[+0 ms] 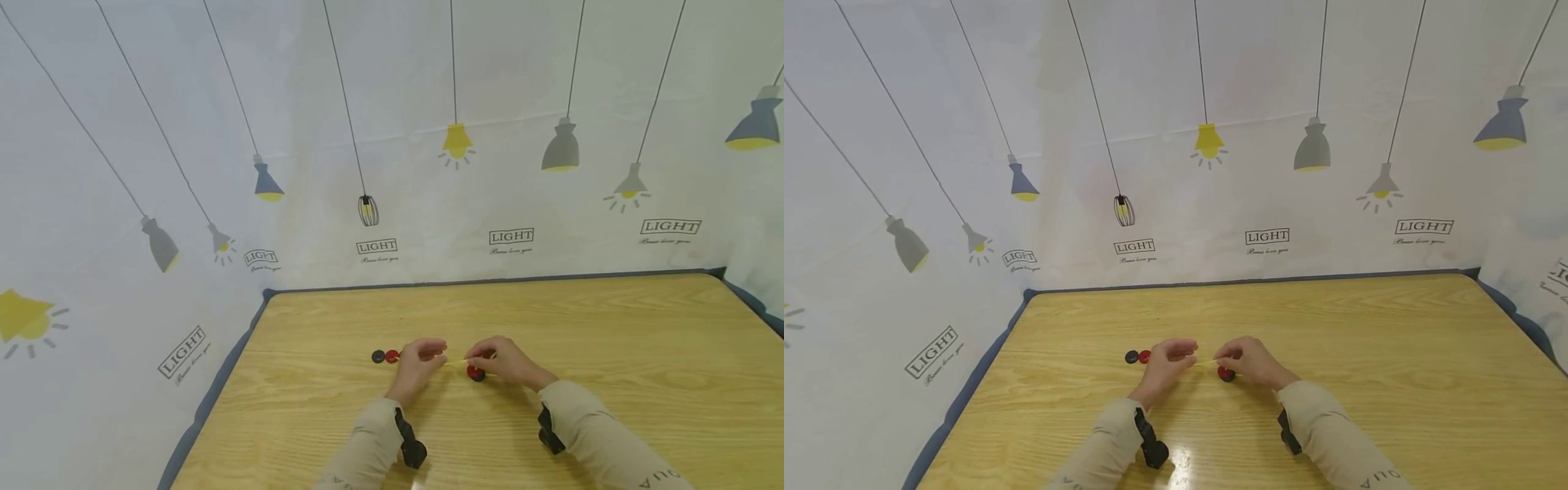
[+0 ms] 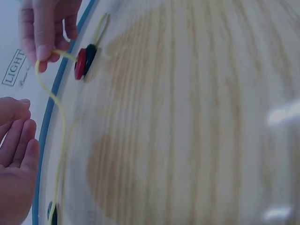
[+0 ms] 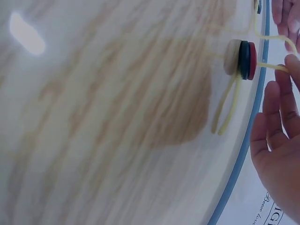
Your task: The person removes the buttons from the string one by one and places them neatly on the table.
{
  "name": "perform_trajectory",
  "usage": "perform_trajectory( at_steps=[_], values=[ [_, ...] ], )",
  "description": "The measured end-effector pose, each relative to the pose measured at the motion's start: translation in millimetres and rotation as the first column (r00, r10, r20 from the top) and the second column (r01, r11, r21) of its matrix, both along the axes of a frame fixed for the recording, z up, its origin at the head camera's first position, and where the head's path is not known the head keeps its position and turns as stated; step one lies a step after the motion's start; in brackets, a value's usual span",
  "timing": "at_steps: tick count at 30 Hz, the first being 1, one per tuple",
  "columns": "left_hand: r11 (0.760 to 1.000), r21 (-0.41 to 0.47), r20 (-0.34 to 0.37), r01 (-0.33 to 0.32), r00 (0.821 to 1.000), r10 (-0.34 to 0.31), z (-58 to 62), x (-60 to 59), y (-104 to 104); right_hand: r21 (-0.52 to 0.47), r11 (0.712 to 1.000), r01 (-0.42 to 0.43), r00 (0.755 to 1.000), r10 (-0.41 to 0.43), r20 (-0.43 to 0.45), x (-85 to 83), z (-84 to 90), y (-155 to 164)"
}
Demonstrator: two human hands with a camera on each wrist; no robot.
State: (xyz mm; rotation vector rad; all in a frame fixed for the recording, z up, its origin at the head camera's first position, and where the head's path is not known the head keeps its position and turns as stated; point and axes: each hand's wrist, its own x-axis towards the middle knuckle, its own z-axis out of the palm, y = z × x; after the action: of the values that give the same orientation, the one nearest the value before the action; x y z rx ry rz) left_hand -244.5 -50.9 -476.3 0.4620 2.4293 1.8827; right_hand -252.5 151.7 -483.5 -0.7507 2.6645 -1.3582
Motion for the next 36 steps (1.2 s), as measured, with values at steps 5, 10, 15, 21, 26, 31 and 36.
perform_trajectory(
  at_steps=[5, 10, 15, 21, 26, 31, 36],
  values=[
    [0.999, -0.004, 0.025, 0.045, 0.999, -0.045, 1.9, 6.5, 11.1, -0.020, 1.000, -0.001, 1.000, 0.000, -0.020, -1.5, -3.6, -0.5],
    [0.999, 0.005, 0.013, 0.048, 0.999, -0.048, -21.1, -0.8, 17.2, -0.103, 0.993, -0.056, 0.995, 0.047, -0.090, -4.5, -10.6, 1.5],
    [0.998, -0.057, 0.022, 0.038, 0.999, -0.037, -33.7, -6.3, 19.4, -0.098, 0.995, -0.033, 0.997, 0.025, -0.075, -4.7, -10.5, -0.5],
    [0.991, -0.127, 0.023, 0.043, 0.999, -0.040, -33.6, -5.0, 19.9, -0.019, 0.999, 0.039, 0.999, -0.039, -0.019, -0.3, -4.2, -3.9],
    [0.989, -0.143, 0.019, 0.045, 0.999, -0.042, -32.6, -3.6, 19.9, -0.020, 0.998, 0.052, 0.999, -0.052, -0.006, -0.1, -4.4, -3.5],
    [0.989, -0.142, 0.043, 0.030, 0.999, -0.025, -30.2, -3.2, 20.3, -0.024, 0.998, 0.049, 0.999, -0.049, -0.005, -2.4, -8.0, -3.2],
    [0.990, -0.143, 0.048, 0.015, 0.999, -0.008, -28.4, -4.7, 19.1, -0.023, 0.999, 0.034, 0.999, -0.034, -0.015, -3.7, -10.9, -4.5]
  ],
)
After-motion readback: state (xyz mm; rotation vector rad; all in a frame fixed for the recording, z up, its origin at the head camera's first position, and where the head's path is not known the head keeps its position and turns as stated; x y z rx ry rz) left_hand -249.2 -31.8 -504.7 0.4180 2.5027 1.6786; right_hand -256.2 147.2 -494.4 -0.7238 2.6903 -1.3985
